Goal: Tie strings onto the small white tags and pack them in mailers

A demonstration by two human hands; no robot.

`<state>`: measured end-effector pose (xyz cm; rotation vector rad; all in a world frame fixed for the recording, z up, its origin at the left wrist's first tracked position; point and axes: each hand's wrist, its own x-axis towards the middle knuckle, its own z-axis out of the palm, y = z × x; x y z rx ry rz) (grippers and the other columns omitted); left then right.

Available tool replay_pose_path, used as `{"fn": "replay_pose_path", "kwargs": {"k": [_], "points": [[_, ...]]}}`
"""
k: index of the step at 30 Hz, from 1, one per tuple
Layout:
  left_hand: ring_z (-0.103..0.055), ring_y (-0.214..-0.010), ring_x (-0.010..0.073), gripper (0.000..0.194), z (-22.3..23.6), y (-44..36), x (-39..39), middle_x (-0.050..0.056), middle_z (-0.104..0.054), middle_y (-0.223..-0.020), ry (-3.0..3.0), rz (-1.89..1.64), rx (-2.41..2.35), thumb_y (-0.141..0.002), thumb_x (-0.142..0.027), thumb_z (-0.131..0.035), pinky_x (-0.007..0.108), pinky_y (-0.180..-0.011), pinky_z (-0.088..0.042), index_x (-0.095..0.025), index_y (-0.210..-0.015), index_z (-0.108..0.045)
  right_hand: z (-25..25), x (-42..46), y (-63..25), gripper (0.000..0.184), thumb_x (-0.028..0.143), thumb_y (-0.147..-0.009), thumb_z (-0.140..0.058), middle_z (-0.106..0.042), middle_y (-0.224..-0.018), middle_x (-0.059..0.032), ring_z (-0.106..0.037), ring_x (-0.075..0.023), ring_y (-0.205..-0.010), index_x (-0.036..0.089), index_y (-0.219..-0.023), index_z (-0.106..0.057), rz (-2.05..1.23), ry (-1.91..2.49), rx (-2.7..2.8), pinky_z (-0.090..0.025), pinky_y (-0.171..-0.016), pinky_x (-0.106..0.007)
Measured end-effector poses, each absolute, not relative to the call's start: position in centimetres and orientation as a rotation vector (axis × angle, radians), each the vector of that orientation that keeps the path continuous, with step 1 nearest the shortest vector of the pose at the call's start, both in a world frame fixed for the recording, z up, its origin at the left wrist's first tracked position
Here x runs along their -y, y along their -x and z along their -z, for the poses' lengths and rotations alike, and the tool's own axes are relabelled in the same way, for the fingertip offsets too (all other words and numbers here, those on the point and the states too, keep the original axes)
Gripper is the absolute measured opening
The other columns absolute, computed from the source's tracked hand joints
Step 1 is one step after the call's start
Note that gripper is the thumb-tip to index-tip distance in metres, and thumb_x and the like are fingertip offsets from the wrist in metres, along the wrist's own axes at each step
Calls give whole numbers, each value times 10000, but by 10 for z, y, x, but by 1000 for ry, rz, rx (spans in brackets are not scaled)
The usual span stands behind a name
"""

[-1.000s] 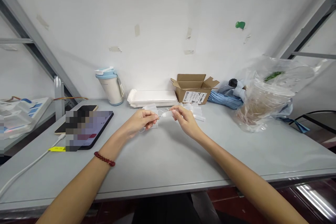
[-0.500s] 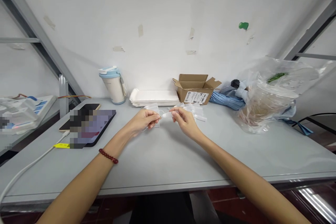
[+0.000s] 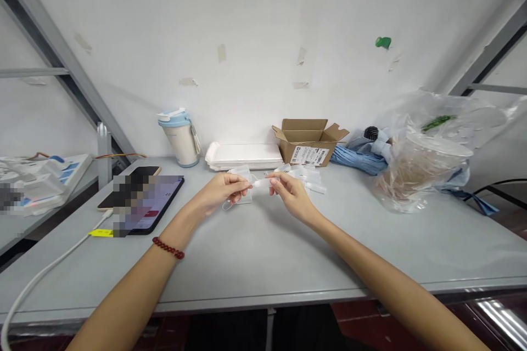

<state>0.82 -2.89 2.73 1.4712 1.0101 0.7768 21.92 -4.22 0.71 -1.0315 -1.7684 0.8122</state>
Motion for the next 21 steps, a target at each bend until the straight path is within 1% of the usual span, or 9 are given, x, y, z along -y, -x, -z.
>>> {"fn": "replay_pose_path", "kwargs": {"k": [4, 14, 21], "points": [[-417, -491, 73, 280, -27, -9, 30, -19, -519, -574, -1482, -752, -1012, -751, -410, -662, 220, -468, -294, -133, -725, -644, -8, 44, -219, 347, 436, -896, -432, -631, -717, -16, -534, -130, -678, 168, -1042, -598, -806, 1046, 1772, -343, -565, -244], [-416, -484, 67, 327, -33, -13, 34, 1, -547, -603, -1473, -827, -1054, -696, -436, -695, 224, -477, -309, -112, -711, -648, -8, 48, -218, 362, 424, -879, -454, -672, -780, -43, -549, -141, -697, 153, -1080, -584, -862, 1054, 1752, -351, -568, -251], [-379, -455, 64, 304, -27, -16, 33, -4, -537, -570, -1482, -878, -1059, -663, -422, -712, 232, -464, -316, -125, -654, -645, -5, 48, -217, 325, 434, -860, -478, -671, -757, -37, -551, -143, -678, 165, -991, -606, -908, 1047, 1726, -369, -566, -253]]}}
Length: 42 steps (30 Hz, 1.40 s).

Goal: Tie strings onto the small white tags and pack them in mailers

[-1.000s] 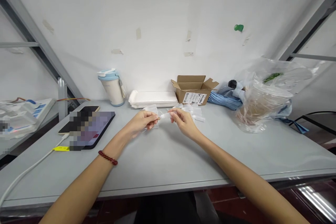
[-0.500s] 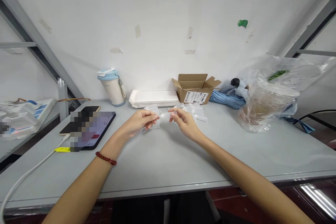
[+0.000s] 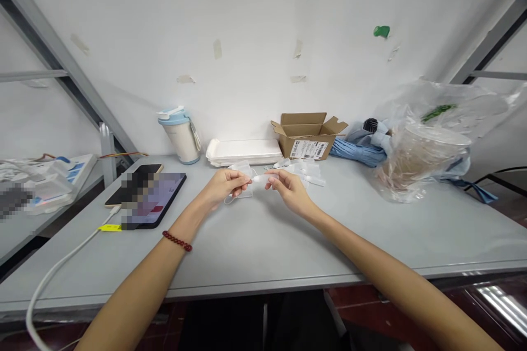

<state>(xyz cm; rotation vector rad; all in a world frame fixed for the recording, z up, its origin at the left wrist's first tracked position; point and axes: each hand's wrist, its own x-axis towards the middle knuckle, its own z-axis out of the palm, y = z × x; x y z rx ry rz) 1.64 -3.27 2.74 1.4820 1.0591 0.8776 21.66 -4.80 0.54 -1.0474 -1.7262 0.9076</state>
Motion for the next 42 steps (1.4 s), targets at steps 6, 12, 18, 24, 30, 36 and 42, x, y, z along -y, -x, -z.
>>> {"fn": "replay_pose_path", "kwargs": {"k": [6, 12, 18, 24, 30, 36, 42], "points": [[-385, -455, 61, 310, -22, -13, 29, 0, -544, -577, -1513, -864, -1040, -684, -425, -701, 232, -467, -313, -119, -671, -655, -2, 49, -216, 299, 393, -857, -479, -663, -747, -39, -516, -133, -649, 159, -989, -613, -944, 1044, 1711, -373, -560, -249], [-401, -442, 53, 299, -21, -15, 30, 3, -566, -581, -1529, -901, -1032, -695, -405, -699, 232, -476, -327, -120, -628, -639, -2, 48, -217, 308, 396, -847, -485, -658, -742, -38, -500, -123, -621, 152, -980, -618, -983, 1035, 1706, -362, -550, -247], [-443, -458, 67, 323, -31, -10, 31, 17, -589, -623, -1509, -938, -1026, -732, -439, -667, 237, -478, -356, -117, -703, -670, -8, 45, -218, 337, 425, -841, -508, -674, -786, -43, -554, -138, -712, 159, -1015, -619, -996, 946, 1704, -427, -682, -284], [-444, -455, 64, 389, -39, -6, 32, 33, -600, -628, -1584, -901, -1098, -765, -481, -625, 220, -450, -359, -107, -668, -663, -9, 44, -221, 339, 433, -841, -534, -680, -826, -47, -598, -156, -776, 175, -1048, -609, -953, 963, 1696, -436, -692, -284], [-455, -442, 66, 329, -40, -4, 32, 1, -554, -559, -1563, -820, -1058, -769, -431, -629, 202, -424, -343, -114, -680, -642, -5, 45, -219, 273, 370, -850, -553, -679, -964, -42, -596, -150, -794, 208, -1059, -626, -779, 938, 1797, -445, -699, -283], [-438, -465, 61, 283, -40, 10, 26, -12, -530, -537, -1635, -674, -1092, -791, -377, -622, 185, -440, -335, -126, -661, -620, 5, 41, -216, 233, 283, -842, -555, -667, -904, -46, -562, -142, -746, 196, -1043, -635, -505, 895, 1933, -464, -692, -288], [-411, -476, 57, 310, -43, 20, 23, -24, -486, -497, -1679, -636, -1177, -788, -344, -633, 180, -474, -329, -132, -570, -569, 9, 40, -215, 249, 258, -839, -535, -657, -973, -72, -631, -171, -866, 179, -1062, -612, -699, 923, 1880, -490, -757, -317]]}}
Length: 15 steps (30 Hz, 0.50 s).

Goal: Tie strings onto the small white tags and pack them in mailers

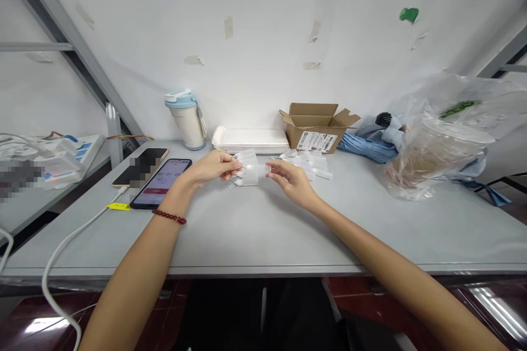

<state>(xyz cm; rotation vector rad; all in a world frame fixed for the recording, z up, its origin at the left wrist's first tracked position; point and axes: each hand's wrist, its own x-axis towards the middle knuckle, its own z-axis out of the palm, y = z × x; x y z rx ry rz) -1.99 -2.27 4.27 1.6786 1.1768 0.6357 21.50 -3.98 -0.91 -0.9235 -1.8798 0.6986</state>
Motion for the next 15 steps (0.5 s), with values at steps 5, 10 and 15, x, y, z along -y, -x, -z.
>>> {"fn": "replay_pose_path", "kwargs": {"k": [5, 10, 15], "points": [[-424, -484, 59, 269, -39, 25, 18, -22, -498, -521, -1632, -642, -1257, -784, -330, -626, 186, -480, -327, -127, -609, -603, 12, 39, -214, 267, 276, -812, -570, -635, -1085, -94, -647, -208, -972, 186, -1064, -573, -1005, 934, 1791, -500, -819, -350], [-407, -457, 55, 275, -38, 26, 17, -29, -484, -501, -1554, -629, -1351, -749, -303, -652, 193, -467, -316, -130, -549, -575, 19, 36, -212, 267, 296, -807, -584, -650, -1046, -89, -629, -221, -1036, 188, -1049, -558, -1184, 944, 1777, -487, -877, -390], [-393, -433, 53, 267, -35, 25, 15, -30, -480, -488, -1489, -611, -1358, -722, -285, -666, 197, -445, -292, -130, -531, -562, 16, 39, -211, 271, 297, -809, -575, -640, -1094, -96, -611, -209, -1052, 180, -1053, -564, -1262, 936, 1776, -464, -934, -407]]}}
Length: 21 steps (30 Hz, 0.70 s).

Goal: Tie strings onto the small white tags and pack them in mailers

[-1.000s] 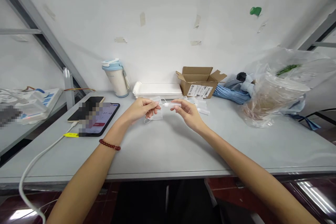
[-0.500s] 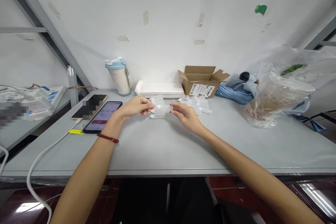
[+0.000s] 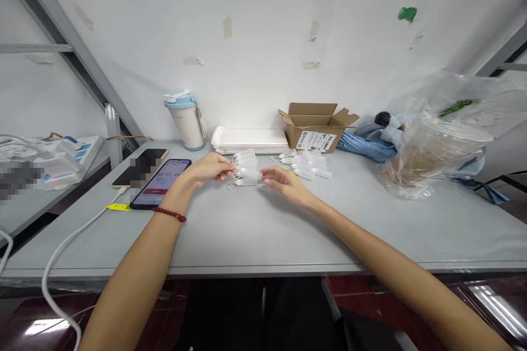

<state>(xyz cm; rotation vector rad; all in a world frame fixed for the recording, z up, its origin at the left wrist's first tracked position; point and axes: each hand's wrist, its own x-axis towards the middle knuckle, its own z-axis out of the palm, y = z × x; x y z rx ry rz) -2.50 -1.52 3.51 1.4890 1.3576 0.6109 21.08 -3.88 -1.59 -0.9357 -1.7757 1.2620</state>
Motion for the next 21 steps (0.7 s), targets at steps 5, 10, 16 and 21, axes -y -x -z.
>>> {"fn": "replay_pose_path", "kwargs": {"k": [5, 10, 16, 21], "points": [[-390, -428, 51, 254, -31, 27, 12, -20, -489, -499, -1443, -608, -1348, -706, -277, -680, 195, -432, -281, -120, -537, -574, 11, 41, -211, 264, 313, -786, -612, -635, -1102, -82, -613, -222, -1049, 195, -1021, -586, -1229, 963, 1759, -471, -917, -413], [-371, -419, 48, 275, -34, 27, 11, -27, -449, -465, -1370, -642, -1354, -712, -255, -672, 191, -412, -258, -122, -504, -552, 8, 42, -212, 239, 314, -807, -591, -624, -1126, -93, -633, -217, -1016, 186, -1008, -572, -1205, 995, 1756, -485, -884, -407], [-381, -421, 43, 256, -34, 27, 11, -16, -480, -496, -1333, -652, -1383, -719, -219, -662, 188, -409, -268, -116, -508, -560, 7, 42, -212, 267, 325, -790, -620, -632, -1120, -95, -618, -203, -1053, 185, -1013, -573, -1252, 934, 1706, -465, -940, -395], [-387, -427, 46, 266, -32, 28, 10, -18, -475, -482, -1351, -634, -1356, -690, -267, -695, 189, -412, -270, -117, -508, -571, 8, 42, -213, 256, 336, -785, -635, -651, -1086, -74, -611, -196, -1068, 193, -993, -591, -1315, 911, 1689, -466, -947, -392]]}}
